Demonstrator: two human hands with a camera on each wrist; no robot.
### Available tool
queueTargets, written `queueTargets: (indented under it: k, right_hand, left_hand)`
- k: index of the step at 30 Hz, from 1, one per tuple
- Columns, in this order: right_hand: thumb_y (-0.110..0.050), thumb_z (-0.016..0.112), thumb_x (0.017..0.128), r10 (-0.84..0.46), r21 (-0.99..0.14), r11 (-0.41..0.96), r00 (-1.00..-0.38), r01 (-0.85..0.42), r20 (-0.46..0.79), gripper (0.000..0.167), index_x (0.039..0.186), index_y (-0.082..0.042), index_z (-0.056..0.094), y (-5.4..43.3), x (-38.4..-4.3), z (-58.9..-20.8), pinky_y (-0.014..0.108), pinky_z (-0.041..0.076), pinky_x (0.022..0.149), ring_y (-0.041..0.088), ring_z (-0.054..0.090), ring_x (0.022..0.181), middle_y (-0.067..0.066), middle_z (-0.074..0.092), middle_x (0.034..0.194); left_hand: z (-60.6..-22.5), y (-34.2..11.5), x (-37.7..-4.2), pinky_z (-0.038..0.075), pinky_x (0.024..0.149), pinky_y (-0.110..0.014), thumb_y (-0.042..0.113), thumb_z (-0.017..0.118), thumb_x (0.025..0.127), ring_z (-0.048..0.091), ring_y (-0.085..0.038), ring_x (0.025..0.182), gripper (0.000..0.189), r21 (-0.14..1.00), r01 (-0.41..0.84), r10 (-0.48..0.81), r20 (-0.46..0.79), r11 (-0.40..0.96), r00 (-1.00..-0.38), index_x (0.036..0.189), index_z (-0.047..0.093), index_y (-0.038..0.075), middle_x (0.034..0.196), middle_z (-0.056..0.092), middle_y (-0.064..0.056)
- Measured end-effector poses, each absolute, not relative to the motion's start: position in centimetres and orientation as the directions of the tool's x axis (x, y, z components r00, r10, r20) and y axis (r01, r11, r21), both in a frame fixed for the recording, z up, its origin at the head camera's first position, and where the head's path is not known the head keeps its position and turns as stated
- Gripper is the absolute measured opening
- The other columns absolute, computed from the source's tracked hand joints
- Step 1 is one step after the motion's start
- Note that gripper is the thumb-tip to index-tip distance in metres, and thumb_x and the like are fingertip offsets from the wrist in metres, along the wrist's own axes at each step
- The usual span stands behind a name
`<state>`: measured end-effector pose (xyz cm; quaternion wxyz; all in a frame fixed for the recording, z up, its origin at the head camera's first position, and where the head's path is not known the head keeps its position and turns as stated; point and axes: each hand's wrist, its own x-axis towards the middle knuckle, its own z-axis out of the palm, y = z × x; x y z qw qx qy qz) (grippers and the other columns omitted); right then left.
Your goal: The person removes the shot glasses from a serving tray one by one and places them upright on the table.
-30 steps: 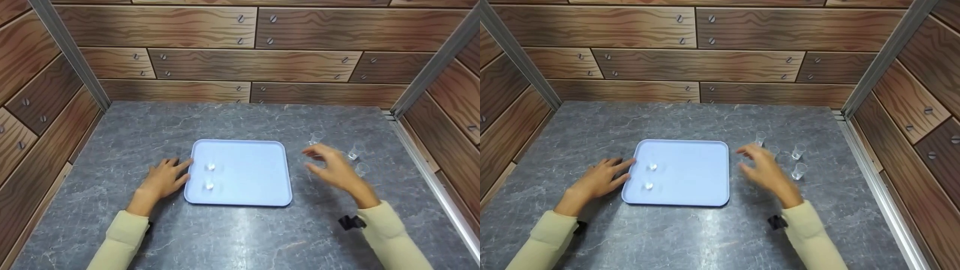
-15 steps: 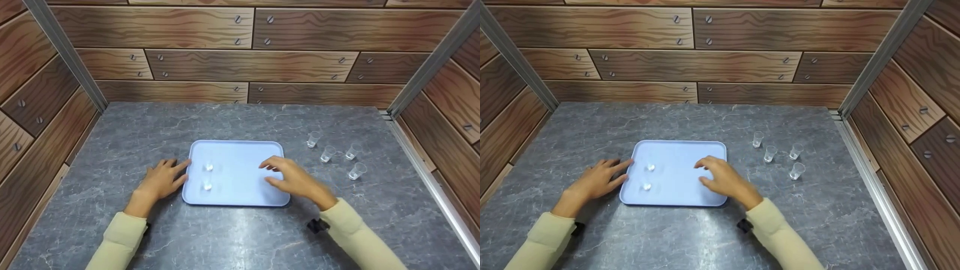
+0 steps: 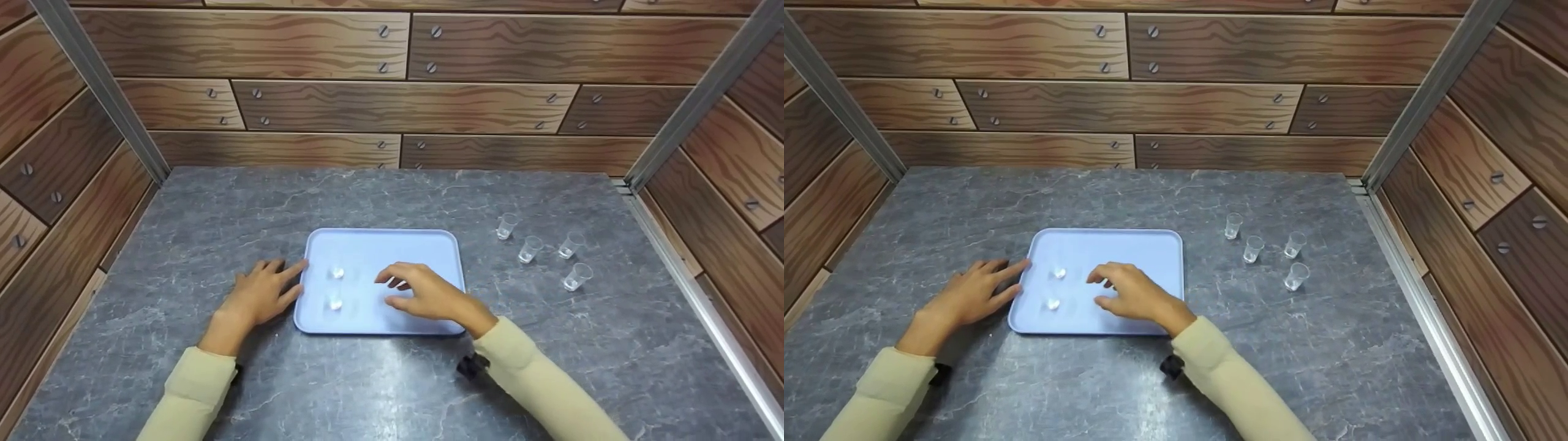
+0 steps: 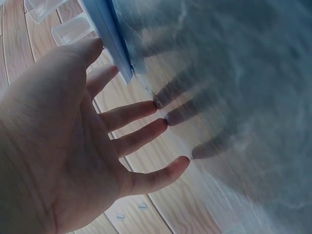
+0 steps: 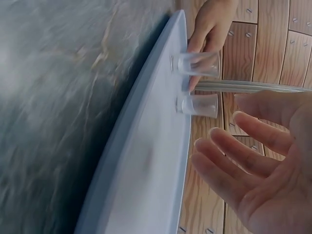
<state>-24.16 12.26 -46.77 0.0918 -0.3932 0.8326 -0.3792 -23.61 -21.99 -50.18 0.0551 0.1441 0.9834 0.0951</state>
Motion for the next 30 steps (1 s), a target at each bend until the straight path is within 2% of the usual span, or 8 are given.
queueTargets:
  k: [5, 14, 30]
  right_hand:
    - [-0.004, 0.07, 0.095, -0.732, -0.775, 0.375, -0.675, -0.509, 0.088, 0.031, 0.124, 0.006, 0.065, 10.7, -24.4, -47.0, 0.049, 0.059, 0.098, 0.04, 0.07, 0.113, 0.025, 0.068, 0.126]
    - [-0.006, 0.07, 0.096, -0.735, -0.833, 0.342, -0.676, -0.436, 0.052, 0.032, 0.125, 0.005, 0.065, 8.7, -25.1, -47.8, 0.051, 0.057, 0.099, 0.04, 0.069, 0.115, 0.024, 0.068, 0.127]
    - [-0.009, 0.072, 0.095, -0.738, -0.835, 0.346, -0.673, -0.427, 0.039, 0.039, 0.13, 0.003, 0.063, 6.0, -26.0, -48.5, 0.036, 0.06, 0.096, 0.035, 0.069, 0.115, 0.02, 0.068, 0.13]
  left_hand:
    - [-50.0, -22.1, -23.4, 0.036, 0.098, -0.085, 0.045, 0.049, 0.108, 0.046, -0.053, 0.14, 0.054, 0.205, 0.266, 0.289, -0.089, 0.942, -0.953, 0.159, 0.042, 0.03, 0.153, 0.049, -0.026]
    - [-49.8, -21.9, -23.5, 0.035, 0.099, -0.086, 0.045, 0.049, 0.108, 0.046, -0.053, 0.139, 0.054, 0.206, 0.264, 0.287, -0.092, 0.942, -0.953, 0.159, 0.043, 0.029, 0.152, 0.05, -0.027]
    - [-49.9, -21.7, -23.7, 0.036, 0.097, -0.085, 0.044, 0.05, 0.107, 0.048, -0.052, 0.137, 0.053, 0.192, 0.278, 0.296, -0.078, 0.941, -0.952, 0.158, 0.044, 0.029, 0.151, 0.051, -0.026]
